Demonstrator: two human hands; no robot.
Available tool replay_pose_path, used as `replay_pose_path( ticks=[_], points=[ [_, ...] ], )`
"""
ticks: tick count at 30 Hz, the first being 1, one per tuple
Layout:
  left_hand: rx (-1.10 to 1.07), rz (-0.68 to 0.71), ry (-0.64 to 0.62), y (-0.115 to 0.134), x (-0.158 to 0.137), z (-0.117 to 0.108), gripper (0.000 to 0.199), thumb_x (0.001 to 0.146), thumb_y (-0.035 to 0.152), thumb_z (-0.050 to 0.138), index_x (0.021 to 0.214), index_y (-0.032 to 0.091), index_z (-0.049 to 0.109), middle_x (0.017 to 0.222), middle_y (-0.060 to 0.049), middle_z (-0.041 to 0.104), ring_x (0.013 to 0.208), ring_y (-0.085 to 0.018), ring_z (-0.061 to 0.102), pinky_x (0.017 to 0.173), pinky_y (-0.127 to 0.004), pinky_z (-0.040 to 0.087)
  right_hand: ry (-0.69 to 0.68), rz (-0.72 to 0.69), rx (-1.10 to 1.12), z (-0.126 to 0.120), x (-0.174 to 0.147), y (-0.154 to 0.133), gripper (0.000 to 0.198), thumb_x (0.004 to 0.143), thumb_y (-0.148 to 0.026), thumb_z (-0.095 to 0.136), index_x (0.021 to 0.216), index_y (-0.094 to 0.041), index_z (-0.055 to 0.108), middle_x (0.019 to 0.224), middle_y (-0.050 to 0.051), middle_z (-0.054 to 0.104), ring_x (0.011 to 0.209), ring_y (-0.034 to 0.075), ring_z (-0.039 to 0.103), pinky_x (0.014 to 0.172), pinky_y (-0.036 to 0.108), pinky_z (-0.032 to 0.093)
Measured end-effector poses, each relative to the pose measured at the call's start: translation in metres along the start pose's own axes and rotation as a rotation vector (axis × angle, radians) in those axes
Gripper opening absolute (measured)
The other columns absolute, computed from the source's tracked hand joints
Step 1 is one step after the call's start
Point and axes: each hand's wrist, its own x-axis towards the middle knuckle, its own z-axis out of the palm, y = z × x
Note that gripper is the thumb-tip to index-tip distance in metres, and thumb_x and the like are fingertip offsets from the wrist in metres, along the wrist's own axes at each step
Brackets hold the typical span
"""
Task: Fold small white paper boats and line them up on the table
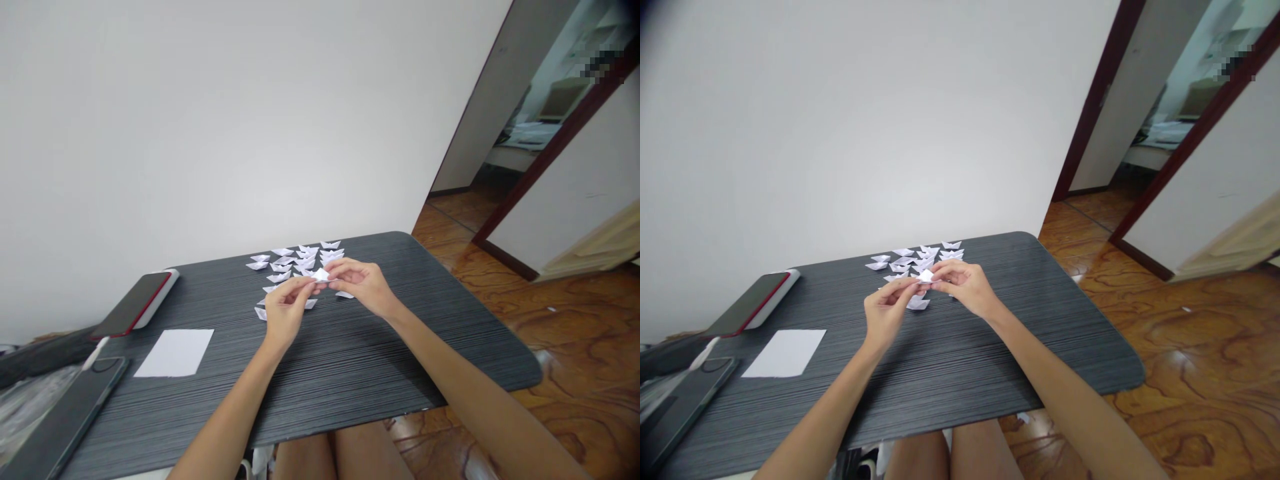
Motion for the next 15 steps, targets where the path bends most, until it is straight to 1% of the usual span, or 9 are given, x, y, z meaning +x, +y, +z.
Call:
replay_pose_path(
  ticks=[3,6,7,10,12,15],
  points=[
    [0.057,0.075,0.033,-0.0029,0.0003,-0.0022,0.010,0.068,0.020,0.060,0.075,0.017,0.066,0.081,-0.004,0.065,0.067,-0.015,0.061,0.062,-0.027,0.051,0.032,0.038,0.009,0.0006,-0.0002,0.0014,0.016,0.056,-0.026,0.070,0.068,-0.017,0.065,0.086,0.004,0.061,0.083,0.016,0.058,0.082,0.032,0.045],
    [0.115,0.093,0.045,-0.0037,0.0005,-0.0033,0.009,0.067,0.021,0.060,0.074,0.017,0.066,0.080,-0.005,0.065,0.072,-0.016,0.060,0.065,-0.028,0.050,0.055,0.126,-0.014,0.0014,-0.0007,0.0029,0.017,0.058,-0.027,0.069,0.069,-0.015,0.063,0.072,0.003,0.063,0.070,0.014,0.060,0.073,0.031,0.048],
    [0.135,0.094,0.046,-0.0031,0.0004,-0.0031,0.009,0.067,0.021,0.061,0.073,0.017,0.066,0.078,-0.004,0.065,0.072,-0.016,0.060,0.066,-0.028,0.050,0.062,0.142,-0.022,0.0019,-0.0009,0.0029,0.018,0.059,-0.028,0.068,0.069,-0.015,0.062,0.070,0.003,0.063,0.067,0.014,0.060,0.071,0.031,0.048],
    [0.124,0.057,0.029,-0.0002,-0.0004,-0.0009,0.009,0.068,0.023,0.060,0.072,0.017,0.064,0.072,-0.004,0.065,0.067,-0.015,0.061,0.063,-0.027,0.049,0.088,0.128,-0.025,0.0042,-0.0017,0.0012,0.019,0.059,-0.031,0.067,0.065,-0.014,0.059,0.075,0.004,0.064,0.068,0.013,0.059,0.069,0.029,0.048],
    [0.052,0.008,0.015,0.0012,-0.0009,0.0011,0.010,0.068,0.024,0.060,0.073,0.016,0.061,0.072,-0.004,0.064,0.065,-0.015,0.061,0.060,-0.025,0.049,0.086,0.107,-0.015,0.0060,-0.0022,-0.0008,0.020,0.060,-0.031,0.066,0.063,-0.014,0.057,0.078,0.005,0.063,0.071,0.013,0.059,0.069,0.029,0.048],
    [-0.021,-0.048,-0.012,0.0010,-0.0015,0.0030,0.013,0.069,0.025,0.060,0.073,0.014,0.055,0.073,-0.004,0.063,0.066,-0.015,0.062,0.057,-0.024,0.047,0.089,0.083,0.002,0.0082,-0.0027,-0.0024,0.021,0.060,-0.031,0.066,0.061,-0.014,0.055,0.078,0.005,0.062,0.069,0.012,0.058,0.067,0.028,0.048]
  ],
)
